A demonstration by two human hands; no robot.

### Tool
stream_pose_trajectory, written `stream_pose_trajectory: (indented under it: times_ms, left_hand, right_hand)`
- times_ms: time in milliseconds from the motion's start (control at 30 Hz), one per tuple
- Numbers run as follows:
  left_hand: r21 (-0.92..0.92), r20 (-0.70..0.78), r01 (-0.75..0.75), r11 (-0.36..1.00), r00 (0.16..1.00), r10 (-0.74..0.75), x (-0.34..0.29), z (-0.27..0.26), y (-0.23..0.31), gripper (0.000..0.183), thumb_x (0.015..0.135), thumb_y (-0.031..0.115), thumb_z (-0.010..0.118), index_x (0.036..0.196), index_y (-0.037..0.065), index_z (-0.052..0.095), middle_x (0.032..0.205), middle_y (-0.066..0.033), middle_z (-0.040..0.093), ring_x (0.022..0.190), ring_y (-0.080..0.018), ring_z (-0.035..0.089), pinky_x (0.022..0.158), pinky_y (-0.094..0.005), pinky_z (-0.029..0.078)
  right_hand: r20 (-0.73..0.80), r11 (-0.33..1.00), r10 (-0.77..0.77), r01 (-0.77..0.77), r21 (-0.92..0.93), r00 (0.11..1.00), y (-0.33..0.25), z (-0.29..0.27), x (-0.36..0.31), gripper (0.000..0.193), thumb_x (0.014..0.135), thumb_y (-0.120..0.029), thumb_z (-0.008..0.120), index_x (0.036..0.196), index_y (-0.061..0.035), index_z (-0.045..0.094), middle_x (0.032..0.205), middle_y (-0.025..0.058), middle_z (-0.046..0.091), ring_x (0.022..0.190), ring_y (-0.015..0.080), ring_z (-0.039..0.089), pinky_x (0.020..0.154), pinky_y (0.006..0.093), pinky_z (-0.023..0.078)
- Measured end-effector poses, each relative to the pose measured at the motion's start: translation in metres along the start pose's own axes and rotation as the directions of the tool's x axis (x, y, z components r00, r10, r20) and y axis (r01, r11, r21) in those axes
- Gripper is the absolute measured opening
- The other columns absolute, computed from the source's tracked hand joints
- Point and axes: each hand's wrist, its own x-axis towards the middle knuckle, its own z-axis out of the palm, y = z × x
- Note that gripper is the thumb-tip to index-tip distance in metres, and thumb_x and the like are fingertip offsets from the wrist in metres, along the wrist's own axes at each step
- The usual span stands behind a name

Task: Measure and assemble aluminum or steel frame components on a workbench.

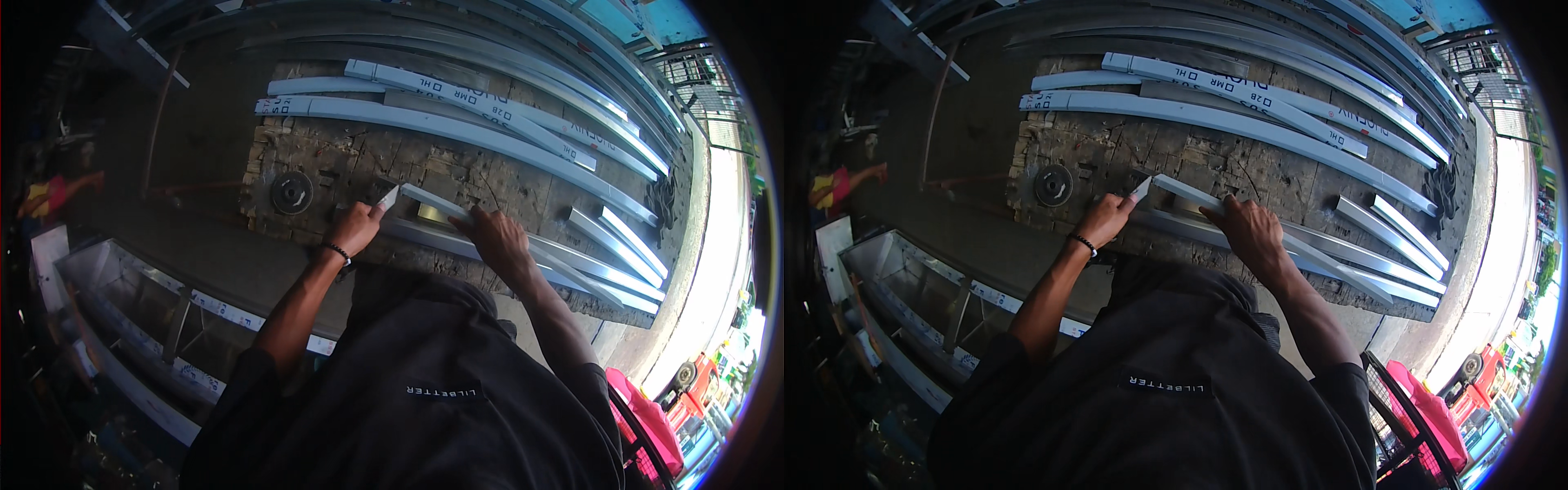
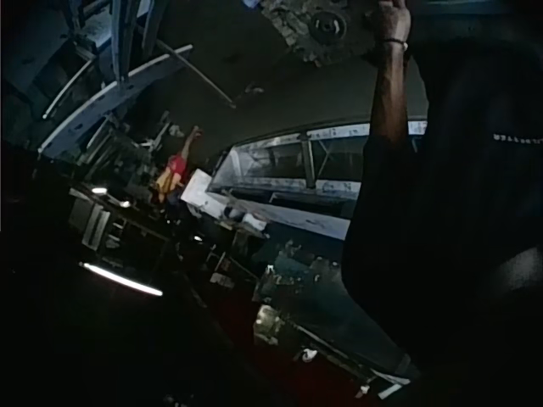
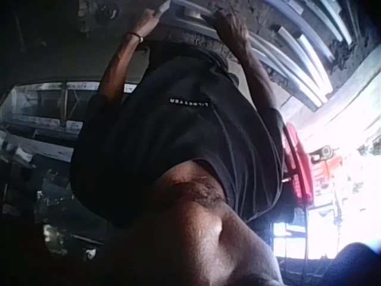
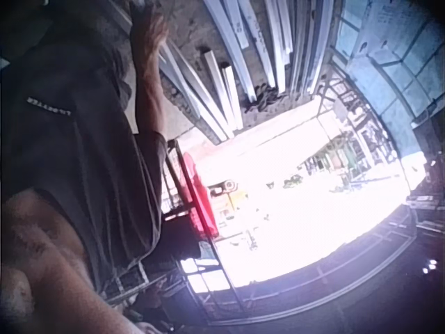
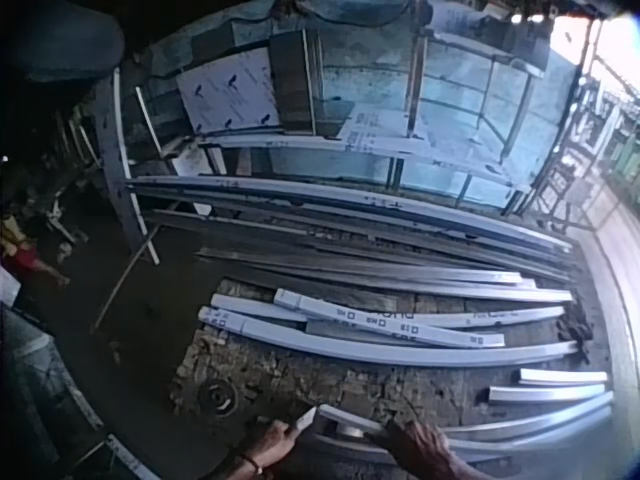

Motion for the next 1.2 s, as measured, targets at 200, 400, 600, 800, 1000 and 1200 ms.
stream_pose_trajectory:
  times_ms: [200,400,600,800,1000,1200]
  left_hand:
    - [-0.05,0.017,-0.044,0.998,0.999,0.045,-0.003,0.007,0.005,0.057,0.105,0.043,0.049,0.078,-0.007,0.059,0.06,-0.0168,0.049,0.058,-0.0244,0.05,0.064,-0.0437,0.043]
    - [-0.054,-0.016,-0.036,0.998,0.999,0.035,-0.004,0.003,0.001,0.059,0.105,0.044,0.047,0.077,-0.007,0.057,0.058,-0.0178,0.046,0.056,-0.0244,0.048,0.063,-0.0441,0.042]
    - [-0.033,0.08,0.021,0.999,0.997,-0.019,-0.001,0.002,0.002,0.058,0.105,0.042,0.049,0.077,-0.008,0.057,0.059,-0.0167,0.046,0.057,-0.0211,0.049,0.063,-0.0431,0.042]
    - [-0.072,0.096,-0.026,0.997,0.995,0.033,-0.007,0.001,0.005,0.058,0.106,0.042,0.049,0.075,-0.007,0.053,0.057,-0.0105,0.039,0.06,-0.015,0.039,0.061,-0.0414,0.039]
    - [-0.092,0.037,-0.034,0.995,0.999,0.037,-0.008,0.004,0.005,0.058,0.106,0.042,0.05,0.074,-0.007,0.052,0.058,-0.0116,0.04,0.061,-0.0164,0.038,0.061,-0.042,0.04]
    - [-0.065,0.005,-0.01,0.998,1.0,0.01,-0.005,0.007,0.001,0.057,0.106,0.041,0.05,0.075,-0.007,0.053,0.059,-0.0123,0.042,0.059,-0.0187,0.041,0.063,-0.042,0.042]
  right_hand:
    - [-0.001,1.0,-0.006,0.006,-0.01,1.0,0.001,0.002,-0.001,0.056,0.1,-0.056,0.055,0.098,-0.0012,0.067,0.076,0.0216,0.07,0.074,0.0382,0.073,0.063,0.0496,0.057]
    - [-0.023,0.999,-0.02,0.019,-0.032,1.0,0.001,0.003,0.001,0.056,0.1,-0.055,0.055,0.097,-0.0002,0.066,0.073,0.0214,0.069,0.071,0.0378,0.073,0.06,0.0486,0.057]
    - [-0.017,0.999,-0.029,0.029,-0.026,0.999,0.002,0.004,0.0,0.056,0.1,-0.055,0.054,0.095,-0.0004,0.065,0.072,0.0214,0.069,0.07,0.0375,0.073,0.06,0.0487,0.057]
    - [-0.032,0.999,-0.036,0.034,-0.04,0.999,0.005,0.006,0.001,0.055,0.101,-0.054,0.054,0.097,-0.0004,0.065,0.073,0.0217,0.069,0.071,0.0373,0.073,0.06,0.0488,0.058]
    - [0.009,0.999,-0.004,0.004,-0.042,1.0,0.0,0.003,0.002,0.054,0.101,-0.053,0.055,0.098,-0.0004,0.065,0.073,0.022,0.069,0.071,0.0374,0.073,0.059,0.0487,0.058]
    - [-0.034,0.998,-0.042,0.041,-0.05,0.999,0.001,0.003,0.0,0.054,0.1,-0.053,0.056,0.097,0.0001,0.065,0.072,0.0221,0.068,0.069,0.0372,0.073,0.058,0.0485,0.057]
